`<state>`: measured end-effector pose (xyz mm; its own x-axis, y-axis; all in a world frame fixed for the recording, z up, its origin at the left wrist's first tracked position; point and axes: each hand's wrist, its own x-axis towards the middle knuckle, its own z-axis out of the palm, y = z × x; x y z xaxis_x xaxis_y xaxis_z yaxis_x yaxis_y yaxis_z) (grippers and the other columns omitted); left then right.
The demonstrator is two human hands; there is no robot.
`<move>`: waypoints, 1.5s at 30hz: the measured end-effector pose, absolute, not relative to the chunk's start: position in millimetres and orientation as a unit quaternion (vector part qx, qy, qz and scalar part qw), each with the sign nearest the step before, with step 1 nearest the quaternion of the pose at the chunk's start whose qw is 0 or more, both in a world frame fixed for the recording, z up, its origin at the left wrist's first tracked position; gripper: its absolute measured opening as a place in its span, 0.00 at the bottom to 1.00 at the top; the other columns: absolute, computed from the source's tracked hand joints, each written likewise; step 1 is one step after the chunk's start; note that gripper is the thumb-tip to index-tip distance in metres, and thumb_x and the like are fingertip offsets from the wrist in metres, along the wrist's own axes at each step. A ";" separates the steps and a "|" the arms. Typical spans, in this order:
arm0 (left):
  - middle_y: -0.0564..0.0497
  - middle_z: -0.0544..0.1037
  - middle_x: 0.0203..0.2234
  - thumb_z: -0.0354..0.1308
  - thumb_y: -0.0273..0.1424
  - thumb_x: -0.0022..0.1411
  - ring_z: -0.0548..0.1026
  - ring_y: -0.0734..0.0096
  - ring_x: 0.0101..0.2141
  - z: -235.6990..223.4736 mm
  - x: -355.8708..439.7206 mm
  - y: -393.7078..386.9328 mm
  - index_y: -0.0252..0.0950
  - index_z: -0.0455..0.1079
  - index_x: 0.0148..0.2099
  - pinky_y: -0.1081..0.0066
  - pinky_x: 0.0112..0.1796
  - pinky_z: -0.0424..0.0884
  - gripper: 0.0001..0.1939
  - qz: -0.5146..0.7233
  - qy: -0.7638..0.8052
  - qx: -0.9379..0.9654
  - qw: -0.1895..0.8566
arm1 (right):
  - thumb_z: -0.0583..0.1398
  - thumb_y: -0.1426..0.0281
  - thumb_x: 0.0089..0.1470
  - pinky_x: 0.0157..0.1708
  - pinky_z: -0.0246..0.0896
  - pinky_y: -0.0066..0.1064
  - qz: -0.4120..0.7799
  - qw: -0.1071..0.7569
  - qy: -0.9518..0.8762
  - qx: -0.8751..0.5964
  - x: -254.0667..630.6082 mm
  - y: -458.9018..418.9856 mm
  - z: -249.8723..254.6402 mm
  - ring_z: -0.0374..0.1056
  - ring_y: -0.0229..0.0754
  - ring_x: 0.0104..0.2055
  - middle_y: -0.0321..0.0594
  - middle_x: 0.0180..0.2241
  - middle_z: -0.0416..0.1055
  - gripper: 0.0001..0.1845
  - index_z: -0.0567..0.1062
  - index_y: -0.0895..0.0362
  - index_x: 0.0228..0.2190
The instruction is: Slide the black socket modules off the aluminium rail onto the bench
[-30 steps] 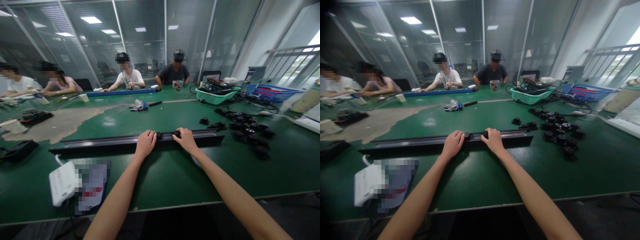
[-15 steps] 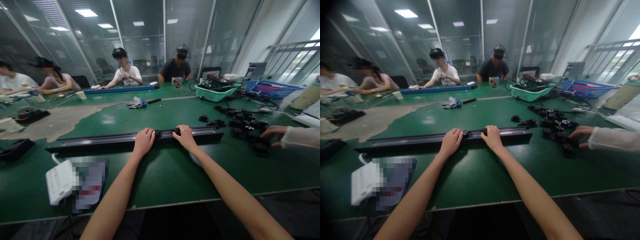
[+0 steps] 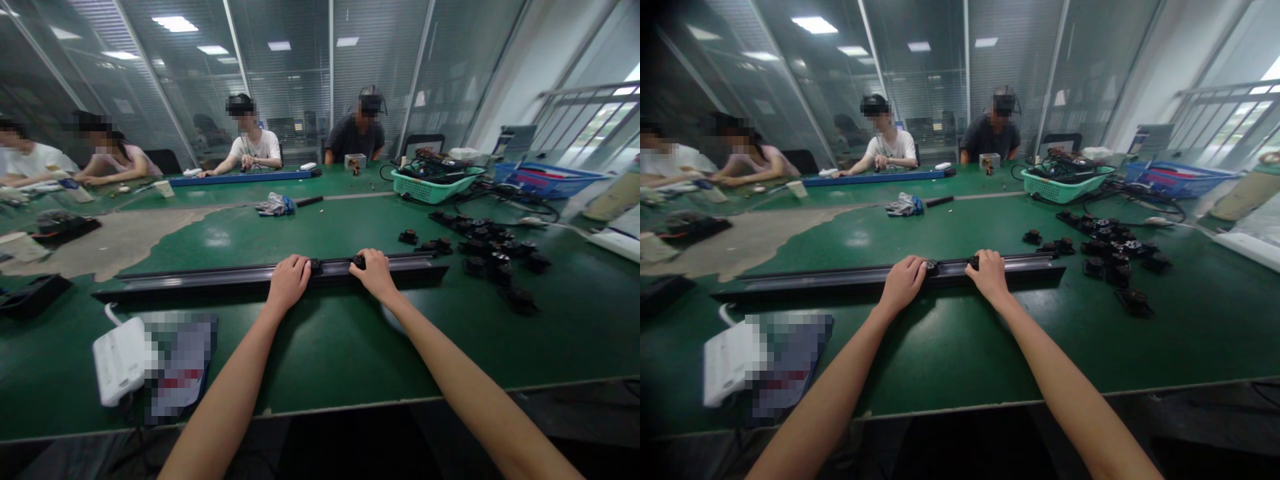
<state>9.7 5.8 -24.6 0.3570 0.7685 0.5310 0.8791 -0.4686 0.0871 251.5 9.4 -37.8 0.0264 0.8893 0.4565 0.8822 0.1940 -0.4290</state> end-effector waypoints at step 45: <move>0.45 0.77 0.43 0.41 0.36 0.75 0.75 0.62 0.44 -24.9 10.5 5.2 0.37 0.72 0.48 0.63 0.47 0.68 0.18 -0.266 -0.506 -0.813 0.110 | 0.59 0.62 0.55 0.44 0.55 0.39 0.010 0.317 -0.700 -0.640 272.4 10.6 -36.4 0.67 0.52 0.45 0.48 0.40 0.75 0.13 0.74 0.57 0.39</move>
<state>10.5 5.2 -24.9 0.3475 0.7646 0.5428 0.8809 -0.4646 0.0903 272.4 10.6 -36.4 0.0197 0.9025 0.4303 0.8894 0.1808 -0.4198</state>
